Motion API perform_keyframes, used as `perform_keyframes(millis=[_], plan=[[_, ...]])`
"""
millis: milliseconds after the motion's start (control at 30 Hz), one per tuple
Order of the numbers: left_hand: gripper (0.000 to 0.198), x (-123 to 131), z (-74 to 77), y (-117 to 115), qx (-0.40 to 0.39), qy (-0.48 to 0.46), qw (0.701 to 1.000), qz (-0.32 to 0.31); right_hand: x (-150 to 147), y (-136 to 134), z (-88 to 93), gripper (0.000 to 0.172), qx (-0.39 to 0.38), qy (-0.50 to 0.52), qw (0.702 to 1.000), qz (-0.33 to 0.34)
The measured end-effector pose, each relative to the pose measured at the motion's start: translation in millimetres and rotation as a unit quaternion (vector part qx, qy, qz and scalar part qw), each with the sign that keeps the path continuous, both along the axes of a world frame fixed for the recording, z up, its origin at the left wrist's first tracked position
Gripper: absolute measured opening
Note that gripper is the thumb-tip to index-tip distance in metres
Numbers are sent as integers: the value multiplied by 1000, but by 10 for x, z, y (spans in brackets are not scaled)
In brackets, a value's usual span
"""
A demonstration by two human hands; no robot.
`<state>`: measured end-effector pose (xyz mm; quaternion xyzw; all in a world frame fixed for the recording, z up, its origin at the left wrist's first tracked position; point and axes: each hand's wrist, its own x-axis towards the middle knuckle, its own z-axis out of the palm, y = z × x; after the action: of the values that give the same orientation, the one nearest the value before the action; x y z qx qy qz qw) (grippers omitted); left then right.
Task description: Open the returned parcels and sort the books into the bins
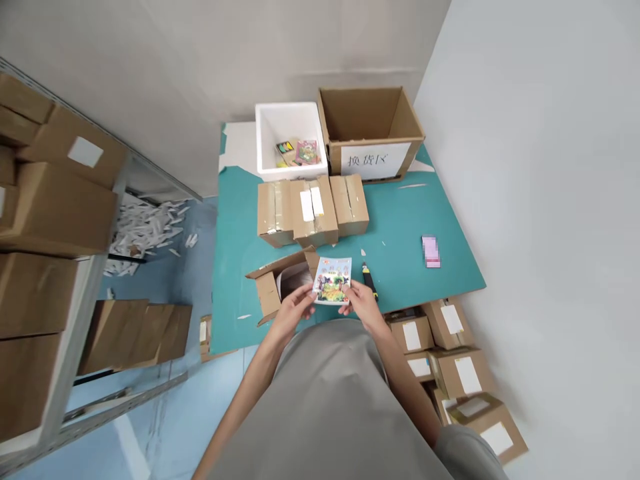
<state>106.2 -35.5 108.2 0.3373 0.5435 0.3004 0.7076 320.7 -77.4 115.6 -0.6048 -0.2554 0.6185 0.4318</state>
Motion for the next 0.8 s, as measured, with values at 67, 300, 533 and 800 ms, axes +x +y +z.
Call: perform_keyframes(millis=[67, 300, 533, 800], plan=[[83, -38, 19, 127, 12, 12, 1000, -8, 4, 146, 13, 69, 2, 10, 1000, 22], [68, -86, 1223, 1403, 322, 33, 938, 123, 21, 1644, 948, 77, 244, 21, 969, -19], [51, -448, 1489, 1326, 468, 119, 863, 151, 51, 1729, 984, 62, 226, 20, 973, 50], [48, -833, -6, 298, 224, 245, 919, 212, 117, 676, -277, 53, 22, -67, 995, 73]])
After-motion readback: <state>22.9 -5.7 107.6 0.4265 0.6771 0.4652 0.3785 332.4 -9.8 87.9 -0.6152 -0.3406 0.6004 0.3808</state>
